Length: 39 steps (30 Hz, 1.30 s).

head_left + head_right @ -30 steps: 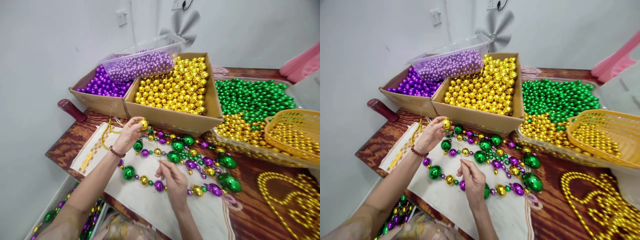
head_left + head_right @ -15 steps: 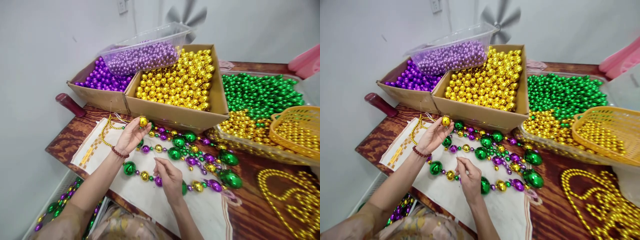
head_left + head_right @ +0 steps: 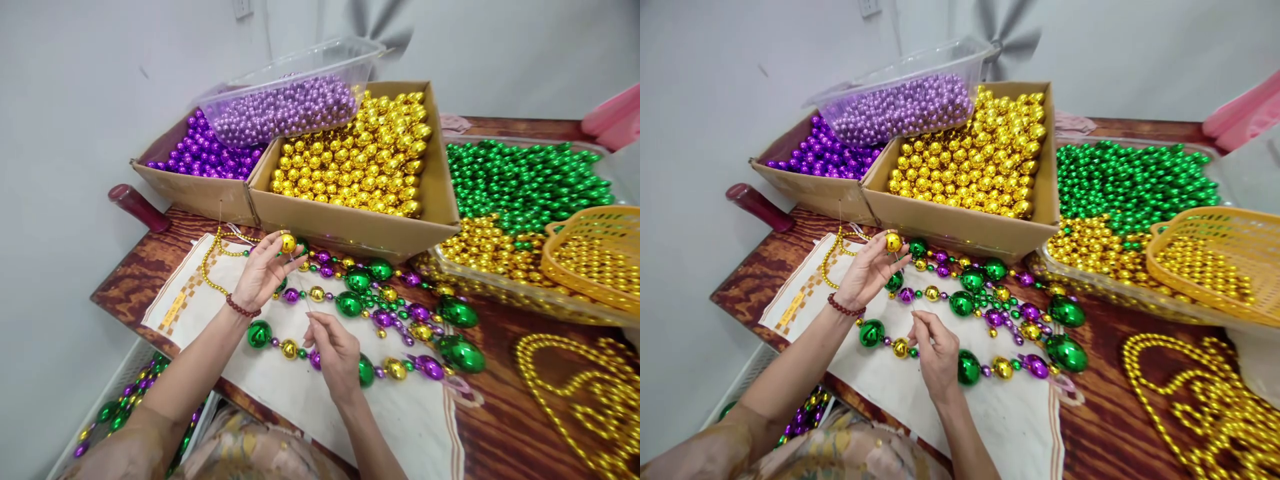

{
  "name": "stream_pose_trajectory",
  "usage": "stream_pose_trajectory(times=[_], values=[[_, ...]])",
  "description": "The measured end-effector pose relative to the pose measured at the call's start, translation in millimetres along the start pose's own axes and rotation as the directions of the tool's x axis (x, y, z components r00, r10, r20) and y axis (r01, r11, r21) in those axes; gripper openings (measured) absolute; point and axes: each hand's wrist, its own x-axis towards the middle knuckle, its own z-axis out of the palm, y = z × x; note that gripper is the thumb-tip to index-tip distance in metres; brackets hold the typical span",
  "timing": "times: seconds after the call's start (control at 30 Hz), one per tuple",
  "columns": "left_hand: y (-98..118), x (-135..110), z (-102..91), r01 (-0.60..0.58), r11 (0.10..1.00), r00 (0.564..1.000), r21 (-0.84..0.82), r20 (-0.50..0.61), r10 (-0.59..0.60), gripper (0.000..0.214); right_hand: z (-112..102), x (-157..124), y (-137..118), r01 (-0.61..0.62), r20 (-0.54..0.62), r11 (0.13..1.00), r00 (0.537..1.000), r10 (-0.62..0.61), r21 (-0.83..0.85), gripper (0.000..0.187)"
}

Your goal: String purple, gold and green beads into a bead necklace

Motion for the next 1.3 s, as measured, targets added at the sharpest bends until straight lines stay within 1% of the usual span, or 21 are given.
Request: stream_pose_trajectory(times=[0.1, 0.23, 0.33, 0.43, 0.5, 0.53, 0.57, 0.6, 0.63, 0.7, 0.73, 0.77, 0.8, 0.83, 0.9, 0.93, 1.0, 1.1, 1.17, 1.23, 1.3], values=[[-3.8, -8.4, 4.2, -0.029, 0.998, 0.999, 0.055, 0.039, 0.027, 0.028, 3.8, 2.8, 2.0, 0.012, -0.016, 1.000, 1.000, -0.012, 0.019, 0.018], [-16.2, -24.8, 4.0, -0.057, 0.980, 0.996, 0.192, 0.084, 0.042, 0.030, 10.8, 9.1, -1.3, 0.002, -0.015, 0.998, 1.000, -0.001, 0.063, 0.017], [-25.5, -35.9, -4.9, -0.079, 0.934, 0.988, 0.348, 0.155, 0.026, 0.033, 13.5, 11.1, -6.9, 0.013, -0.026, 0.993, 1.000, -0.009, 0.120, 0.016], [-31.9, -32.5, -18.4, -0.068, 0.891, 0.986, 0.448, 0.167, -0.009, 0.040, 10.8, 9.1, -10.1, 0.040, -0.057, 0.981, 0.998, -0.029, 0.189, 0.016], [-38.5, -18.5, -23.7, -0.058, 0.828, 0.985, 0.558, 0.168, -0.044, 0.041, 7.1, 5.1, -10.1, 0.053, -0.068, 0.975, 0.997, -0.039, 0.215, 0.016], [-43.5, -9.1, -23.5, -0.091, 0.759, 0.977, 0.645, 0.207, -0.059, 0.038, 5.3, 2.4, -9.7, 0.056, -0.067, 0.975, 0.997, -0.042, 0.217, 0.016], [-49.6, 0.9, -21.0, -0.170, 0.660, 0.956, 0.732, 0.286, -0.071, 0.033, 3.7, -0.8, -9.1, 0.059, -0.064, 0.976, 0.997, -0.047, 0.212, 0.016], [-56.8, 10.9, -16.1, -0.297, 0.538, 0.911, 0.789, 0.403, -0.087, 0.028, 2.6, -4.2, -8.3, 0.069, -0.062, 0.977, 0.996, -0.058, 0.201, 0.017], [-64.8, 20.2, -8.9, -0.454, 0.402, 0.835, 0.795, 0.537, -0.119, 0.024, 1.8, -7.6, -7.3, 0.086, -0.063, 0.978, 0.995, -0.075, 0.189, 0.016], [-82.1, 35.2, 10.6, -0.750, 0.120, 0.615, 0.650, 0.753, -0.235, 0.020, 1.1, -13.8, -4.5, 0.137, -0.076, 0.976, 0.989, -0.125, 0.169, 0.015], [-91.1, 40.5, 21.6, -0.845, -0.009, 0.510, 0.534, 0.801, -0.314, 0.020, 0.9, -16.3, -2.8, 0.162, -0.085, 0.973, 0.985, -0.150, 0.162, 0.014], [-100.0, 44.3, 32.4, -0.901, -0.119, 0.428, 0.417, 0.815, -0.391, 0.021, 0.7, -18.2, -1.1, 0.181, -0.094, 0.971, 0.981, -0.168, 0.156, 0.013], [-108.5, 46.9, 42.5, -0.927, -0.210, 0.374, 0.310, 0.807, -0.457, 0.022, 0.3, -19.7, 0.5, 0.191, -0.103, 0.970, 0.979, -0.177, 0.150, 0.014], [-116.6, 48.6, 51.3, -0.935, -0.277, 0.337, 0.220, 0.792, -0.509, 0.023, -0.3, -20.7, 1.7, 0.193, -0.111, 0.971, 0.978, -0.178, 0.144, 0.014], [-130.7, 50.7, 64.1, -0.936, -0.338, 0.287, 0.094, 0.761, -0.582, 0.022, -2.4, -21.5, 2.9, 0.190, -0.124, 0.973, 0.977, -0.174, 0.129, 0.015], [-136.4, 51.7, 68.1, -0.936, -0.348, 0.273, 0.059, 0.745, -0.609, 0.022, -3.8, -21.4, 2.8, 0.190, -0.128, 0.974, 0.976, -0.175, 0.123, 0.015], [-145.2, 54.3, 72.3, -0.932, -0.362, 0.273, 0.026, 0.709, -0.651, 0.022, -6.7, -20.7, 1.9, 0.198, -0.132, 0.973, 0.974, -0.183, 0.118, 0.015], [-153.0, 58.2, 73.3, -0.922, -0.386, 0.303, 0.025, 0.670, -0.678, 0.023, -9.7, -19.5, 0.6, 0.212, -0.142, 0.970, 0.971, -0.195, 0.120, 0.015], [-155.7, 58.9, 73.1, -0.921, -0.389, 0.310, 0.035, 0.670, -0.675, 0.024, -10.0, -19.4, 1.3, 0.217, -0.157, 0.968, 0.968, -0.197, 0.125, 0.015], [-155.7, 57.8, 73.4, -0.923, -0.380, 0.314, 0.055, 0.678, -0.664, 0.026, -9.1, -20.1, 3.1, 0.213, -0.167, 0.968, 0.968, -0.189, 0.135, 0.015], [-150.8, 56.0, 73.4, -0.924, -0.365, 0.336, 0.114, 0.697, -0.633, 0.026, -7.5, -21.1, 5.4, 0.194, -0.172, 0.970, 0.971, -0.169, 0.146, 0.016]])
